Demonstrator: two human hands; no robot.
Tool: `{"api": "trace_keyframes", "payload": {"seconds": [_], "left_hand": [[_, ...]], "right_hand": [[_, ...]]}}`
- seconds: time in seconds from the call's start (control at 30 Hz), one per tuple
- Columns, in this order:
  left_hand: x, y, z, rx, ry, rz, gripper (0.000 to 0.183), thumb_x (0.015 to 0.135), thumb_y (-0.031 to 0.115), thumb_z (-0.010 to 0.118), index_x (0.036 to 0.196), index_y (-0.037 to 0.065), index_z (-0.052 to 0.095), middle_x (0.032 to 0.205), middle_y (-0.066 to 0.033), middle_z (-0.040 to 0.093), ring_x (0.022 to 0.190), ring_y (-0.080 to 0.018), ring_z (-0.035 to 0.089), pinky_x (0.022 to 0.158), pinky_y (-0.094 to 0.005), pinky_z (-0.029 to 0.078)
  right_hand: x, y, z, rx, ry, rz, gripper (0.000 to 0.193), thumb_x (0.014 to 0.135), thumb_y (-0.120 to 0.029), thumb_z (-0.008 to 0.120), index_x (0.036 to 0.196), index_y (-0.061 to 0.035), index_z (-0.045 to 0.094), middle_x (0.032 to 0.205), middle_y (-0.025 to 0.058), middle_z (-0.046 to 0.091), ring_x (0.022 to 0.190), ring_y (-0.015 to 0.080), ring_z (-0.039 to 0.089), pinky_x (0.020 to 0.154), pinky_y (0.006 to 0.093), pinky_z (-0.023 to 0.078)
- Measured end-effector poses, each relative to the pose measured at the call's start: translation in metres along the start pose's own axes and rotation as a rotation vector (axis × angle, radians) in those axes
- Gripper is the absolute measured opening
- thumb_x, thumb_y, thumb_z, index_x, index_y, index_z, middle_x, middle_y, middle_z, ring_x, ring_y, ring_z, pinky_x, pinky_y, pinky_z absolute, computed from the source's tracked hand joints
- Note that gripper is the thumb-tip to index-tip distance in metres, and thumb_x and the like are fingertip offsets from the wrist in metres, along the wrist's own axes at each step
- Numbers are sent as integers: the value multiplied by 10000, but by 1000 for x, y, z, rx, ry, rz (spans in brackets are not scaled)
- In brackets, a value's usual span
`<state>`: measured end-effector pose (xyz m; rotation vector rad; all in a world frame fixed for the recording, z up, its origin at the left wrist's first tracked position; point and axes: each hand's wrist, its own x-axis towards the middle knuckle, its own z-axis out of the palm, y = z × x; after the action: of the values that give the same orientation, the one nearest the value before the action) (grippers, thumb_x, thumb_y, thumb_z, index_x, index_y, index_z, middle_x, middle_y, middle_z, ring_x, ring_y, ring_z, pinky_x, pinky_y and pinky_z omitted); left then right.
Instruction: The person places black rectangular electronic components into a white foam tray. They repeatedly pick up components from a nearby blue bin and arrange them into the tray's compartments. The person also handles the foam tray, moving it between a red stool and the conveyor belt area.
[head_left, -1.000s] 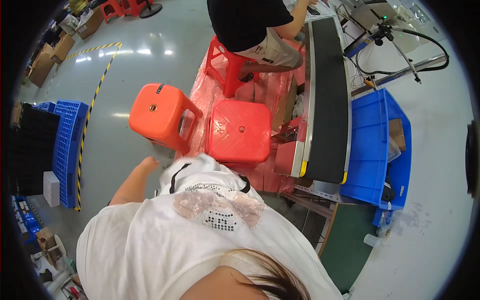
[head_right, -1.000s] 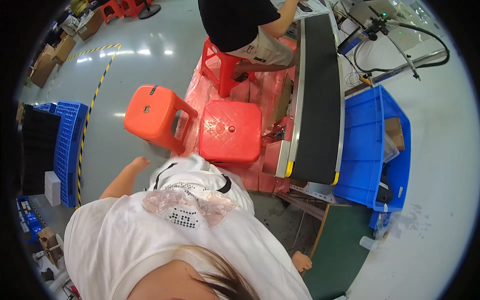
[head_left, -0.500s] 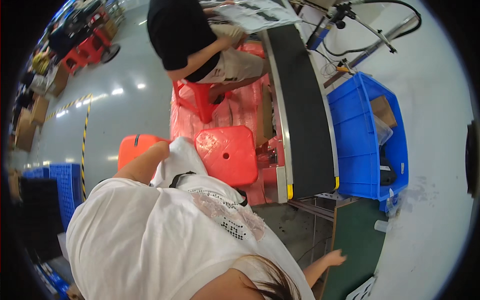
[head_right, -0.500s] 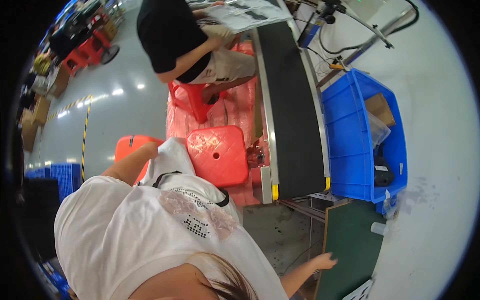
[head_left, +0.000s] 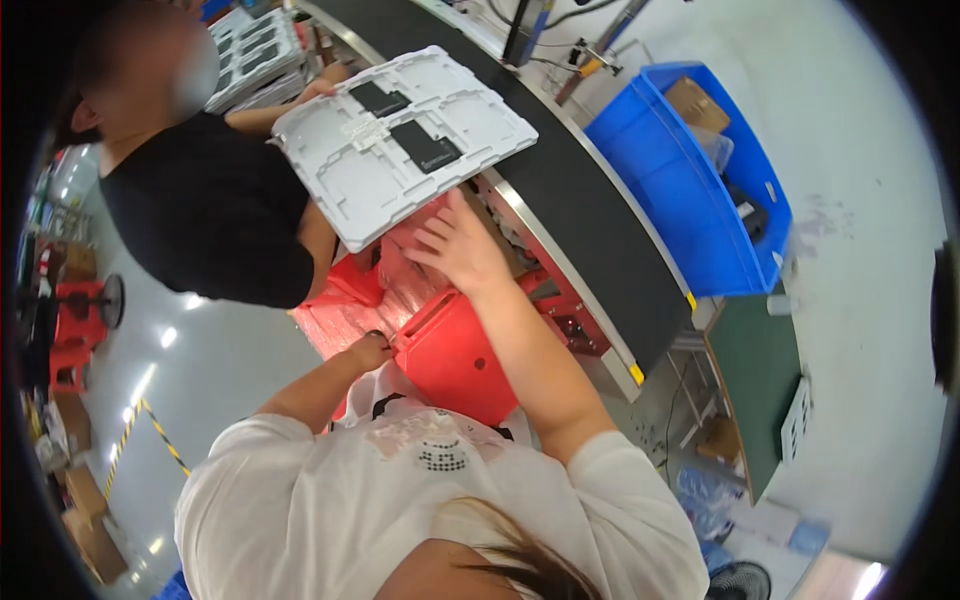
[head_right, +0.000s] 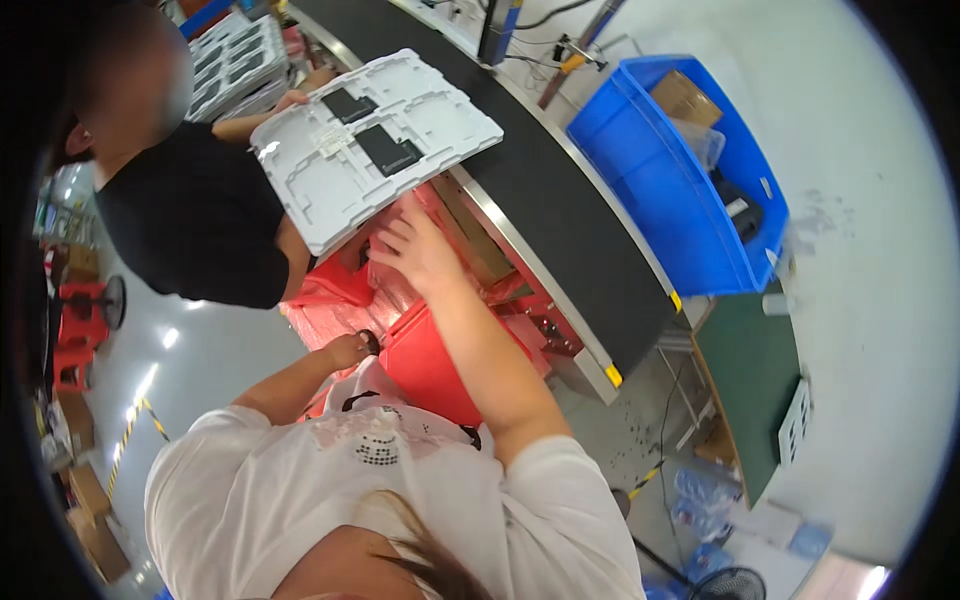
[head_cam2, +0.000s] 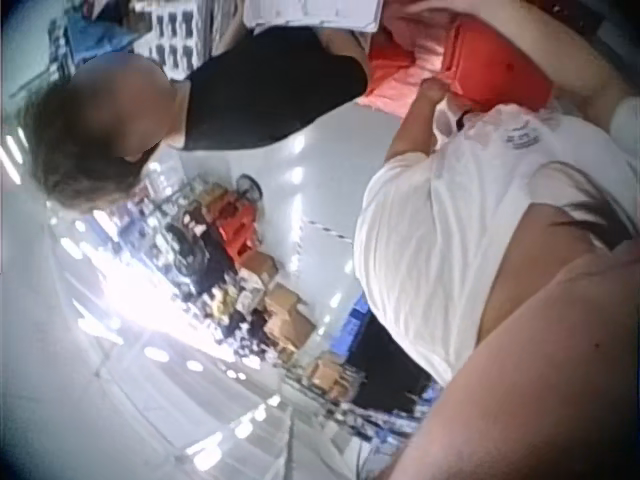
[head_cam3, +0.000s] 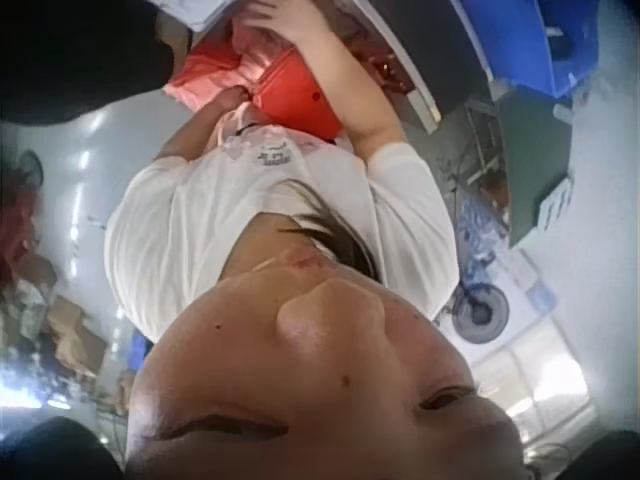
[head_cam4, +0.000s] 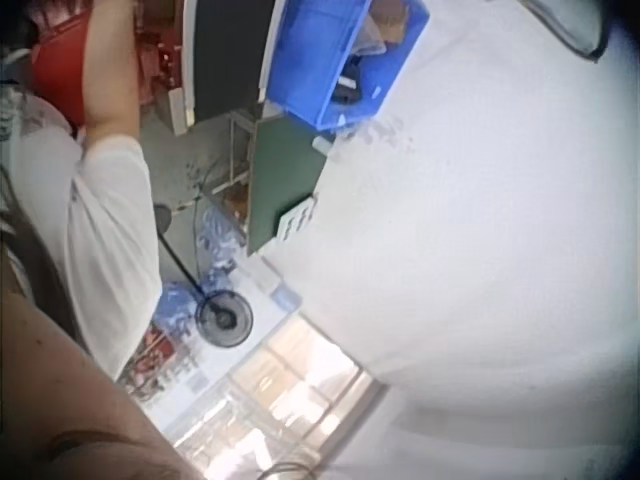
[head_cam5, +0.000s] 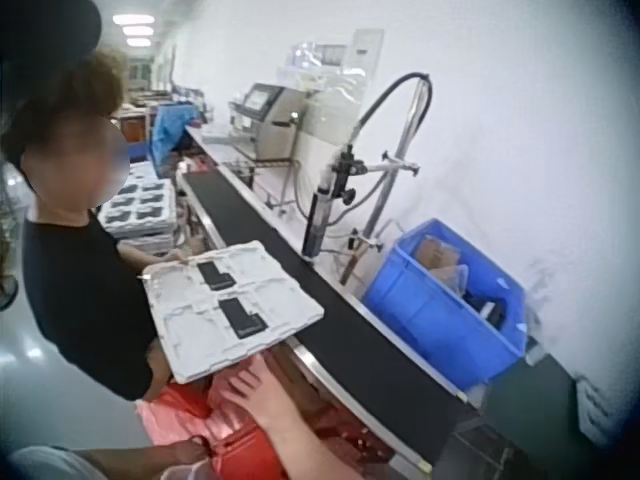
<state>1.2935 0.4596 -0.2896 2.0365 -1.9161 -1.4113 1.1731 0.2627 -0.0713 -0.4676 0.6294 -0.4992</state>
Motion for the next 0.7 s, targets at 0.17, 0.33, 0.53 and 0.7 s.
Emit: {"api": "trace_keyframes", "payload": {"seconds": [0.17,0.33,0.53,0.7], "left_hand": [[-34,-82,7,48,87,-126,380,823,347,487,976,19,601,1001,-200,601,963,-359,565,833,-422,448],[-67,-126,-28,-34,143,-117,382,821,348,495,980,18,600,1029,-217,585,994,-361,550,838,-424,444],[-107,-201,47,724,-112,133,219,818,139,435,860,34,622,914,-171,621,863,-329,599,759,-440,487],[-168,-242,129,614,-290,-208,257,805,201,496,957,54,642,1029,-151,623,899,-310,610,711,-424,506]], "right_hand": [[27,32,47,71,-90,-338,410,823,-152,609,1188,-39,460,1146,94,532,1047,232,525,868,435,448],[-24,9,54,43,-34,-436,363,798,-70,587,1148,-19,502,1122,93,566,1042,223,541,880,381,452],[-194,-74,-36,-3,83,-598,422,807,-92,575,1195,34,468,1174,142,555,1078,261,539,959,398,399],[-248,-178,-138,35,316,-866,355,811,-36,568,1146,20,463,1129,135,554,1023,253,560,827,398,485]]}}
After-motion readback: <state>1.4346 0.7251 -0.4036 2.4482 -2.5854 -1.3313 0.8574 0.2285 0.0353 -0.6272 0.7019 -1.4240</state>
